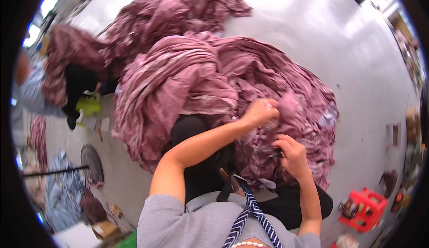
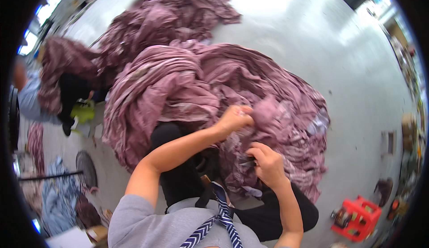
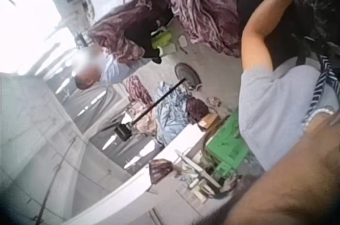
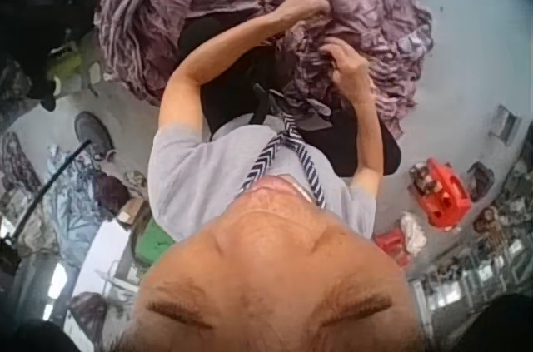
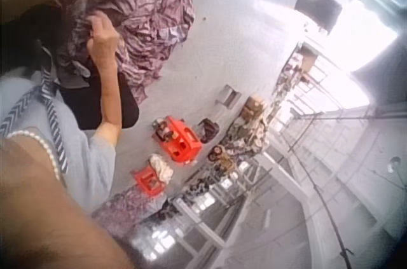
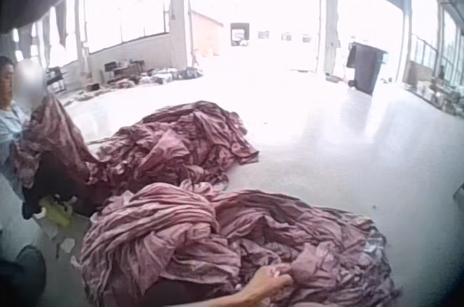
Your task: The person sits on the floor and uses a small knife to cut tags and small pieces from a large pile of mauve fabric. The person repeatedly picks up fabric pieces, cuts off tags or edges, and places the cut pieces aside.
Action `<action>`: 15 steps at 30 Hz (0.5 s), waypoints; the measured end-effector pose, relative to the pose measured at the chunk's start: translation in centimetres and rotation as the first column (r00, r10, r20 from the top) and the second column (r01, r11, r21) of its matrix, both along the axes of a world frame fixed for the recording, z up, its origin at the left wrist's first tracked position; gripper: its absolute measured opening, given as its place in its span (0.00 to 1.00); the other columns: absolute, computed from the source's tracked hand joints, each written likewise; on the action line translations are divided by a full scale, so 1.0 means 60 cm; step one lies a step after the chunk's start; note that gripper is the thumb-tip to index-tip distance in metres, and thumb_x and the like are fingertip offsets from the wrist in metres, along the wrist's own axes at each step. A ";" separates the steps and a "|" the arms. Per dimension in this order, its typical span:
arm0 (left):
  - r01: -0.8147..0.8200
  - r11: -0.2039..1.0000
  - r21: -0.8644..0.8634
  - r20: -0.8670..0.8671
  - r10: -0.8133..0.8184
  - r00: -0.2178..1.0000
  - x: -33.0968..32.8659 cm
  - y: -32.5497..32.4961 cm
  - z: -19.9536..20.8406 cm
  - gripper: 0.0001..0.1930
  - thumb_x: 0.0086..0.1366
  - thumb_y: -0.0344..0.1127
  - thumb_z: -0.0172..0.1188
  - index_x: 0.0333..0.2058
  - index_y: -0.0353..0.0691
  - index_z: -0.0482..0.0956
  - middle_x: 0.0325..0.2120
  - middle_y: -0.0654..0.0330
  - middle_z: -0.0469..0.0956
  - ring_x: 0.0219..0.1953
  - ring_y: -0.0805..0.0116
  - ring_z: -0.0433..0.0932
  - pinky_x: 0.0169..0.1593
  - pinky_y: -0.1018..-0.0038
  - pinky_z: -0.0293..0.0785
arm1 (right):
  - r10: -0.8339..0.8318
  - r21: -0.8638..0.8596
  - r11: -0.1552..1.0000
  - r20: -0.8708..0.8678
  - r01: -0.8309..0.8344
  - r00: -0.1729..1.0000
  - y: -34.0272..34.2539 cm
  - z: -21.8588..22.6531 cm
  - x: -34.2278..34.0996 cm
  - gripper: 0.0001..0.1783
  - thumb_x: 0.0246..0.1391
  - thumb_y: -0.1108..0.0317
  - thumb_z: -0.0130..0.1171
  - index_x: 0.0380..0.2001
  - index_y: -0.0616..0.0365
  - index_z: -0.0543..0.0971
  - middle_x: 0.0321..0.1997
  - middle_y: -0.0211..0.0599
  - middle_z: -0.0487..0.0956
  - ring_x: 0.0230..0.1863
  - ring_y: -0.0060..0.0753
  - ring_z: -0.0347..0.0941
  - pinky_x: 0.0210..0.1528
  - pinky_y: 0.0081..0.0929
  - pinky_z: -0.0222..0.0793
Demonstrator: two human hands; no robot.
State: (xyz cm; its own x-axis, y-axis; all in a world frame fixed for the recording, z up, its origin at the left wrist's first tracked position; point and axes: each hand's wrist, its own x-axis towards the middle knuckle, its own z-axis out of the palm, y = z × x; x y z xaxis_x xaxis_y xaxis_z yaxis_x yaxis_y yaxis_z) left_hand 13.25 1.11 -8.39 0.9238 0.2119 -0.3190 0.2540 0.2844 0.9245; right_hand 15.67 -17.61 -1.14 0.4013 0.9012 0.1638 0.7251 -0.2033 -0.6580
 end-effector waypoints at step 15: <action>0.126 0.962 -0.244 0.252 -0.063 0.966 -0.028 -0.019 0.031 0.18 0.40 0.22 0.51 0.35 0.33 0.77 0.21 0.72 0.72 0.21 0.86 0.65 0.24 0.86 0.58 | -0.436 0.179 0.859 -0.237 0.480 0.868 -0.046 -0.079 0.053 0.16 0.52 0.75 0.54 0.46 0.63 0.72 0.42 0.37 0.75 0.38 0.27 0.70 0.39 0.21 0.66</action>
State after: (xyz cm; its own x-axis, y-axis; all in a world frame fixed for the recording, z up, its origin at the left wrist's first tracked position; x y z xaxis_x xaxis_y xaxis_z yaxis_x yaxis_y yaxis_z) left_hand 11.55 -0.02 -6.55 0.9912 0.0605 -0.1180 0.0717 0.5047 0.8603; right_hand 18.87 -20.40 -5.90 0.8019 0.5546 0.2222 0.4491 -0.3141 -0.8364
